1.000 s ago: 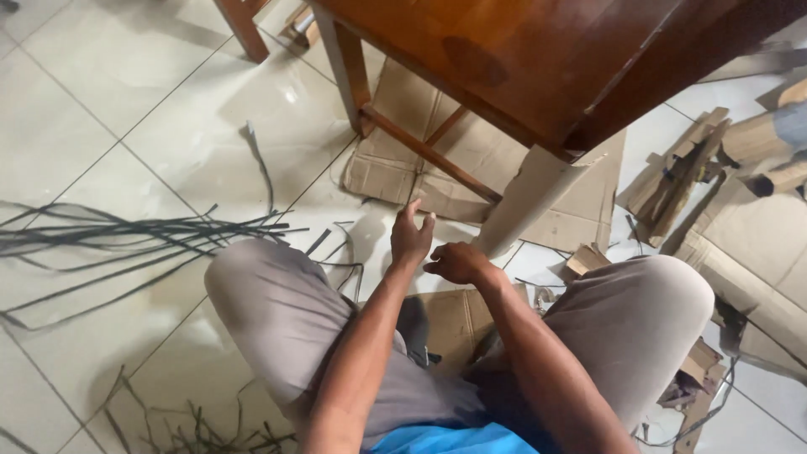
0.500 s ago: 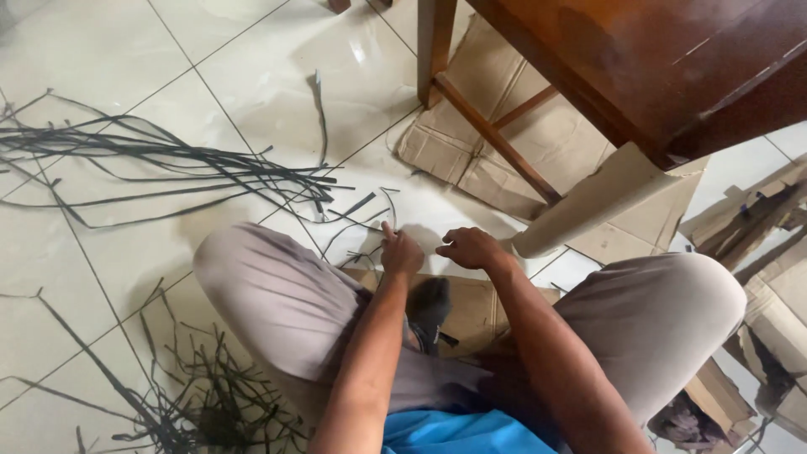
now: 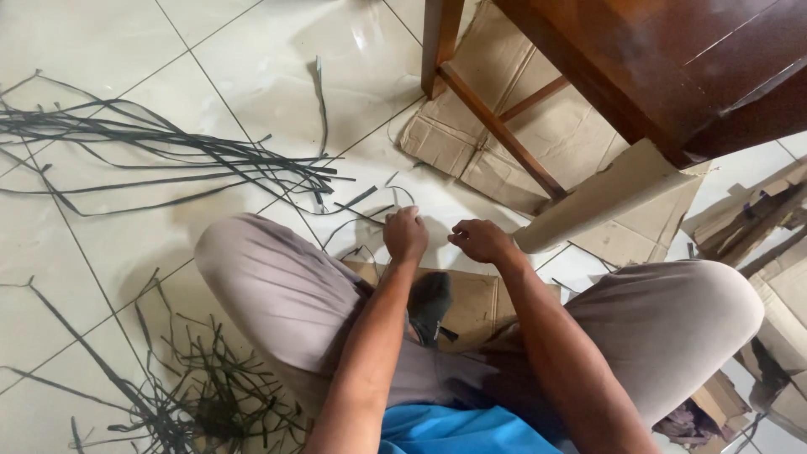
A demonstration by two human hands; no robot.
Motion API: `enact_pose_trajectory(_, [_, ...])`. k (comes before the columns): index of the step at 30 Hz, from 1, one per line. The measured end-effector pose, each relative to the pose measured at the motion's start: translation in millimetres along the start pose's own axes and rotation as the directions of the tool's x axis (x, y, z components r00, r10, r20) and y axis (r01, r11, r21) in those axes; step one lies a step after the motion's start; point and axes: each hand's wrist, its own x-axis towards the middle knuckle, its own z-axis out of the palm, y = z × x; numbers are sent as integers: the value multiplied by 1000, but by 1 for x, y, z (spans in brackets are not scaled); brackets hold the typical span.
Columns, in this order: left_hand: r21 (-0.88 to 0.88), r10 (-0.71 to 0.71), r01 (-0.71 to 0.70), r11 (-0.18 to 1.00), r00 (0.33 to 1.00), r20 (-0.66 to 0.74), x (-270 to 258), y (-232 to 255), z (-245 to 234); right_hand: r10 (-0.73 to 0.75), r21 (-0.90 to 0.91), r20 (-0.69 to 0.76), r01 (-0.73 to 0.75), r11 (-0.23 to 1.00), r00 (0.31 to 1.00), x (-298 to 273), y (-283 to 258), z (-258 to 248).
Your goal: Wrapping a wooden chair leg with cardboard and securing it with plastic straps
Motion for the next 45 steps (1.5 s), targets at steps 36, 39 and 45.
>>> enact_pose_trajectory(36, [-109,-298,327,939,929,222,3,-23,-31,-147,66,-25,148,987,989,52,-30,43])
enact_pose_trajectory(39, [-102,-325,346,933,929,179,1,-35,-38,-177,54,-4,177,983,984,47,-46,36])
enact_pose_trajectory(45, [-13,-310,321,947,923,228,-4,-49,-40,-157,58,-5,157,986,988,58,-39,39])
